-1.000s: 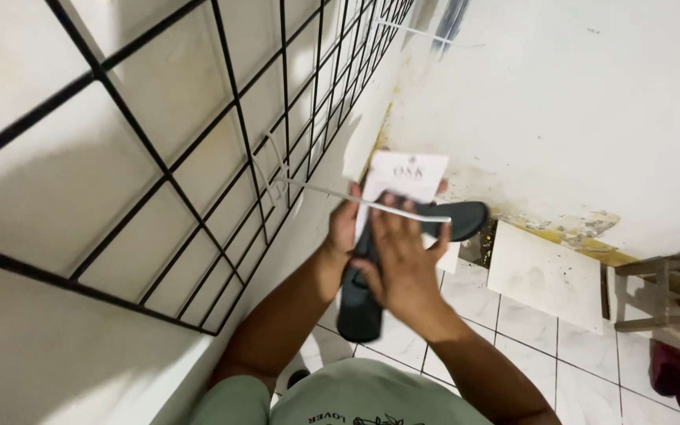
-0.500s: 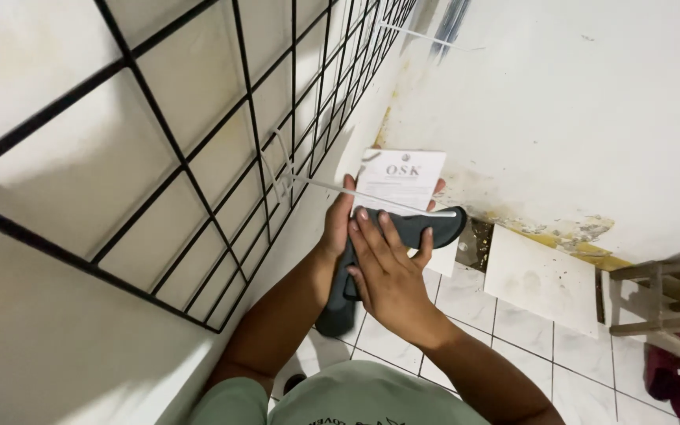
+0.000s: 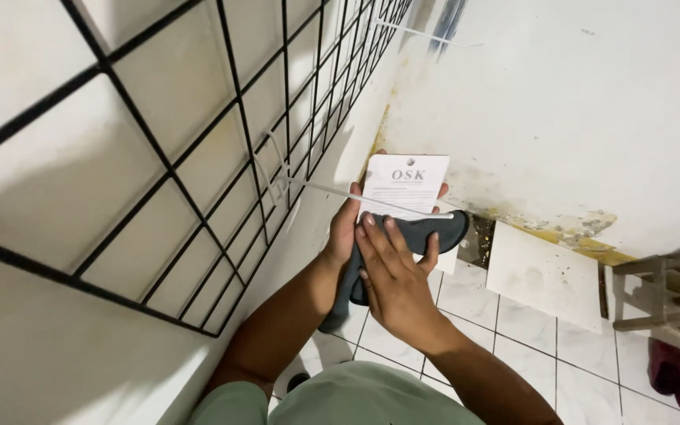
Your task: The person wipes the front and back of a packaged brake pad with a dark cloth, then hangs it on a wall grid. They repeat the wiping process on another packaged brake pad, switching to a yellow cloth, and hang it on the grid.
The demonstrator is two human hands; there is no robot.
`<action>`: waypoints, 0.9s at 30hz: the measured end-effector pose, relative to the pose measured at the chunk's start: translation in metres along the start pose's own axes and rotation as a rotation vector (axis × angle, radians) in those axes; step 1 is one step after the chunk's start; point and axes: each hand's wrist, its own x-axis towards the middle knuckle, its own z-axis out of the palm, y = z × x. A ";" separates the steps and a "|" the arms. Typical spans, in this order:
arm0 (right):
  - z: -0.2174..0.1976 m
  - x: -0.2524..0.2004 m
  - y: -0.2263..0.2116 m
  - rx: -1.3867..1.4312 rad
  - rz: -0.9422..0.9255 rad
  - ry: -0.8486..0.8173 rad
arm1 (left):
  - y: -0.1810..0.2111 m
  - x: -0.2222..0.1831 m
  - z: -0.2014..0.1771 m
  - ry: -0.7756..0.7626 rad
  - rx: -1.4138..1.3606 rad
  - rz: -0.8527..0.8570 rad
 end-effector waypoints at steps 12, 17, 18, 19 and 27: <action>-0.015 0.007 0.005 -0.027 0.030 0.072 | 0.001 -0.002 0.016 0.097 -0.141 -0.149; -0.022 -0.002 0.014 0.030 0.026 0.029 | -0.005 -0.016 0.032 -0.028 -0.251 -0.280; -0.028 0.004 0.024 -0.024 0.042 0.032 | -0.007 -0.018 0.042 -0.026 -0.214 -0.248; -0.035 0.010 0.033 -0.080 0.059 0.037 | -0.008 -0.020 0.052 -0.027 -0.175 -0.219; -0.033 -0.009 0.015 -0.046 0.087 0.023 | -0.010 -0.003 0.016 -0.039 -0.099 -0.109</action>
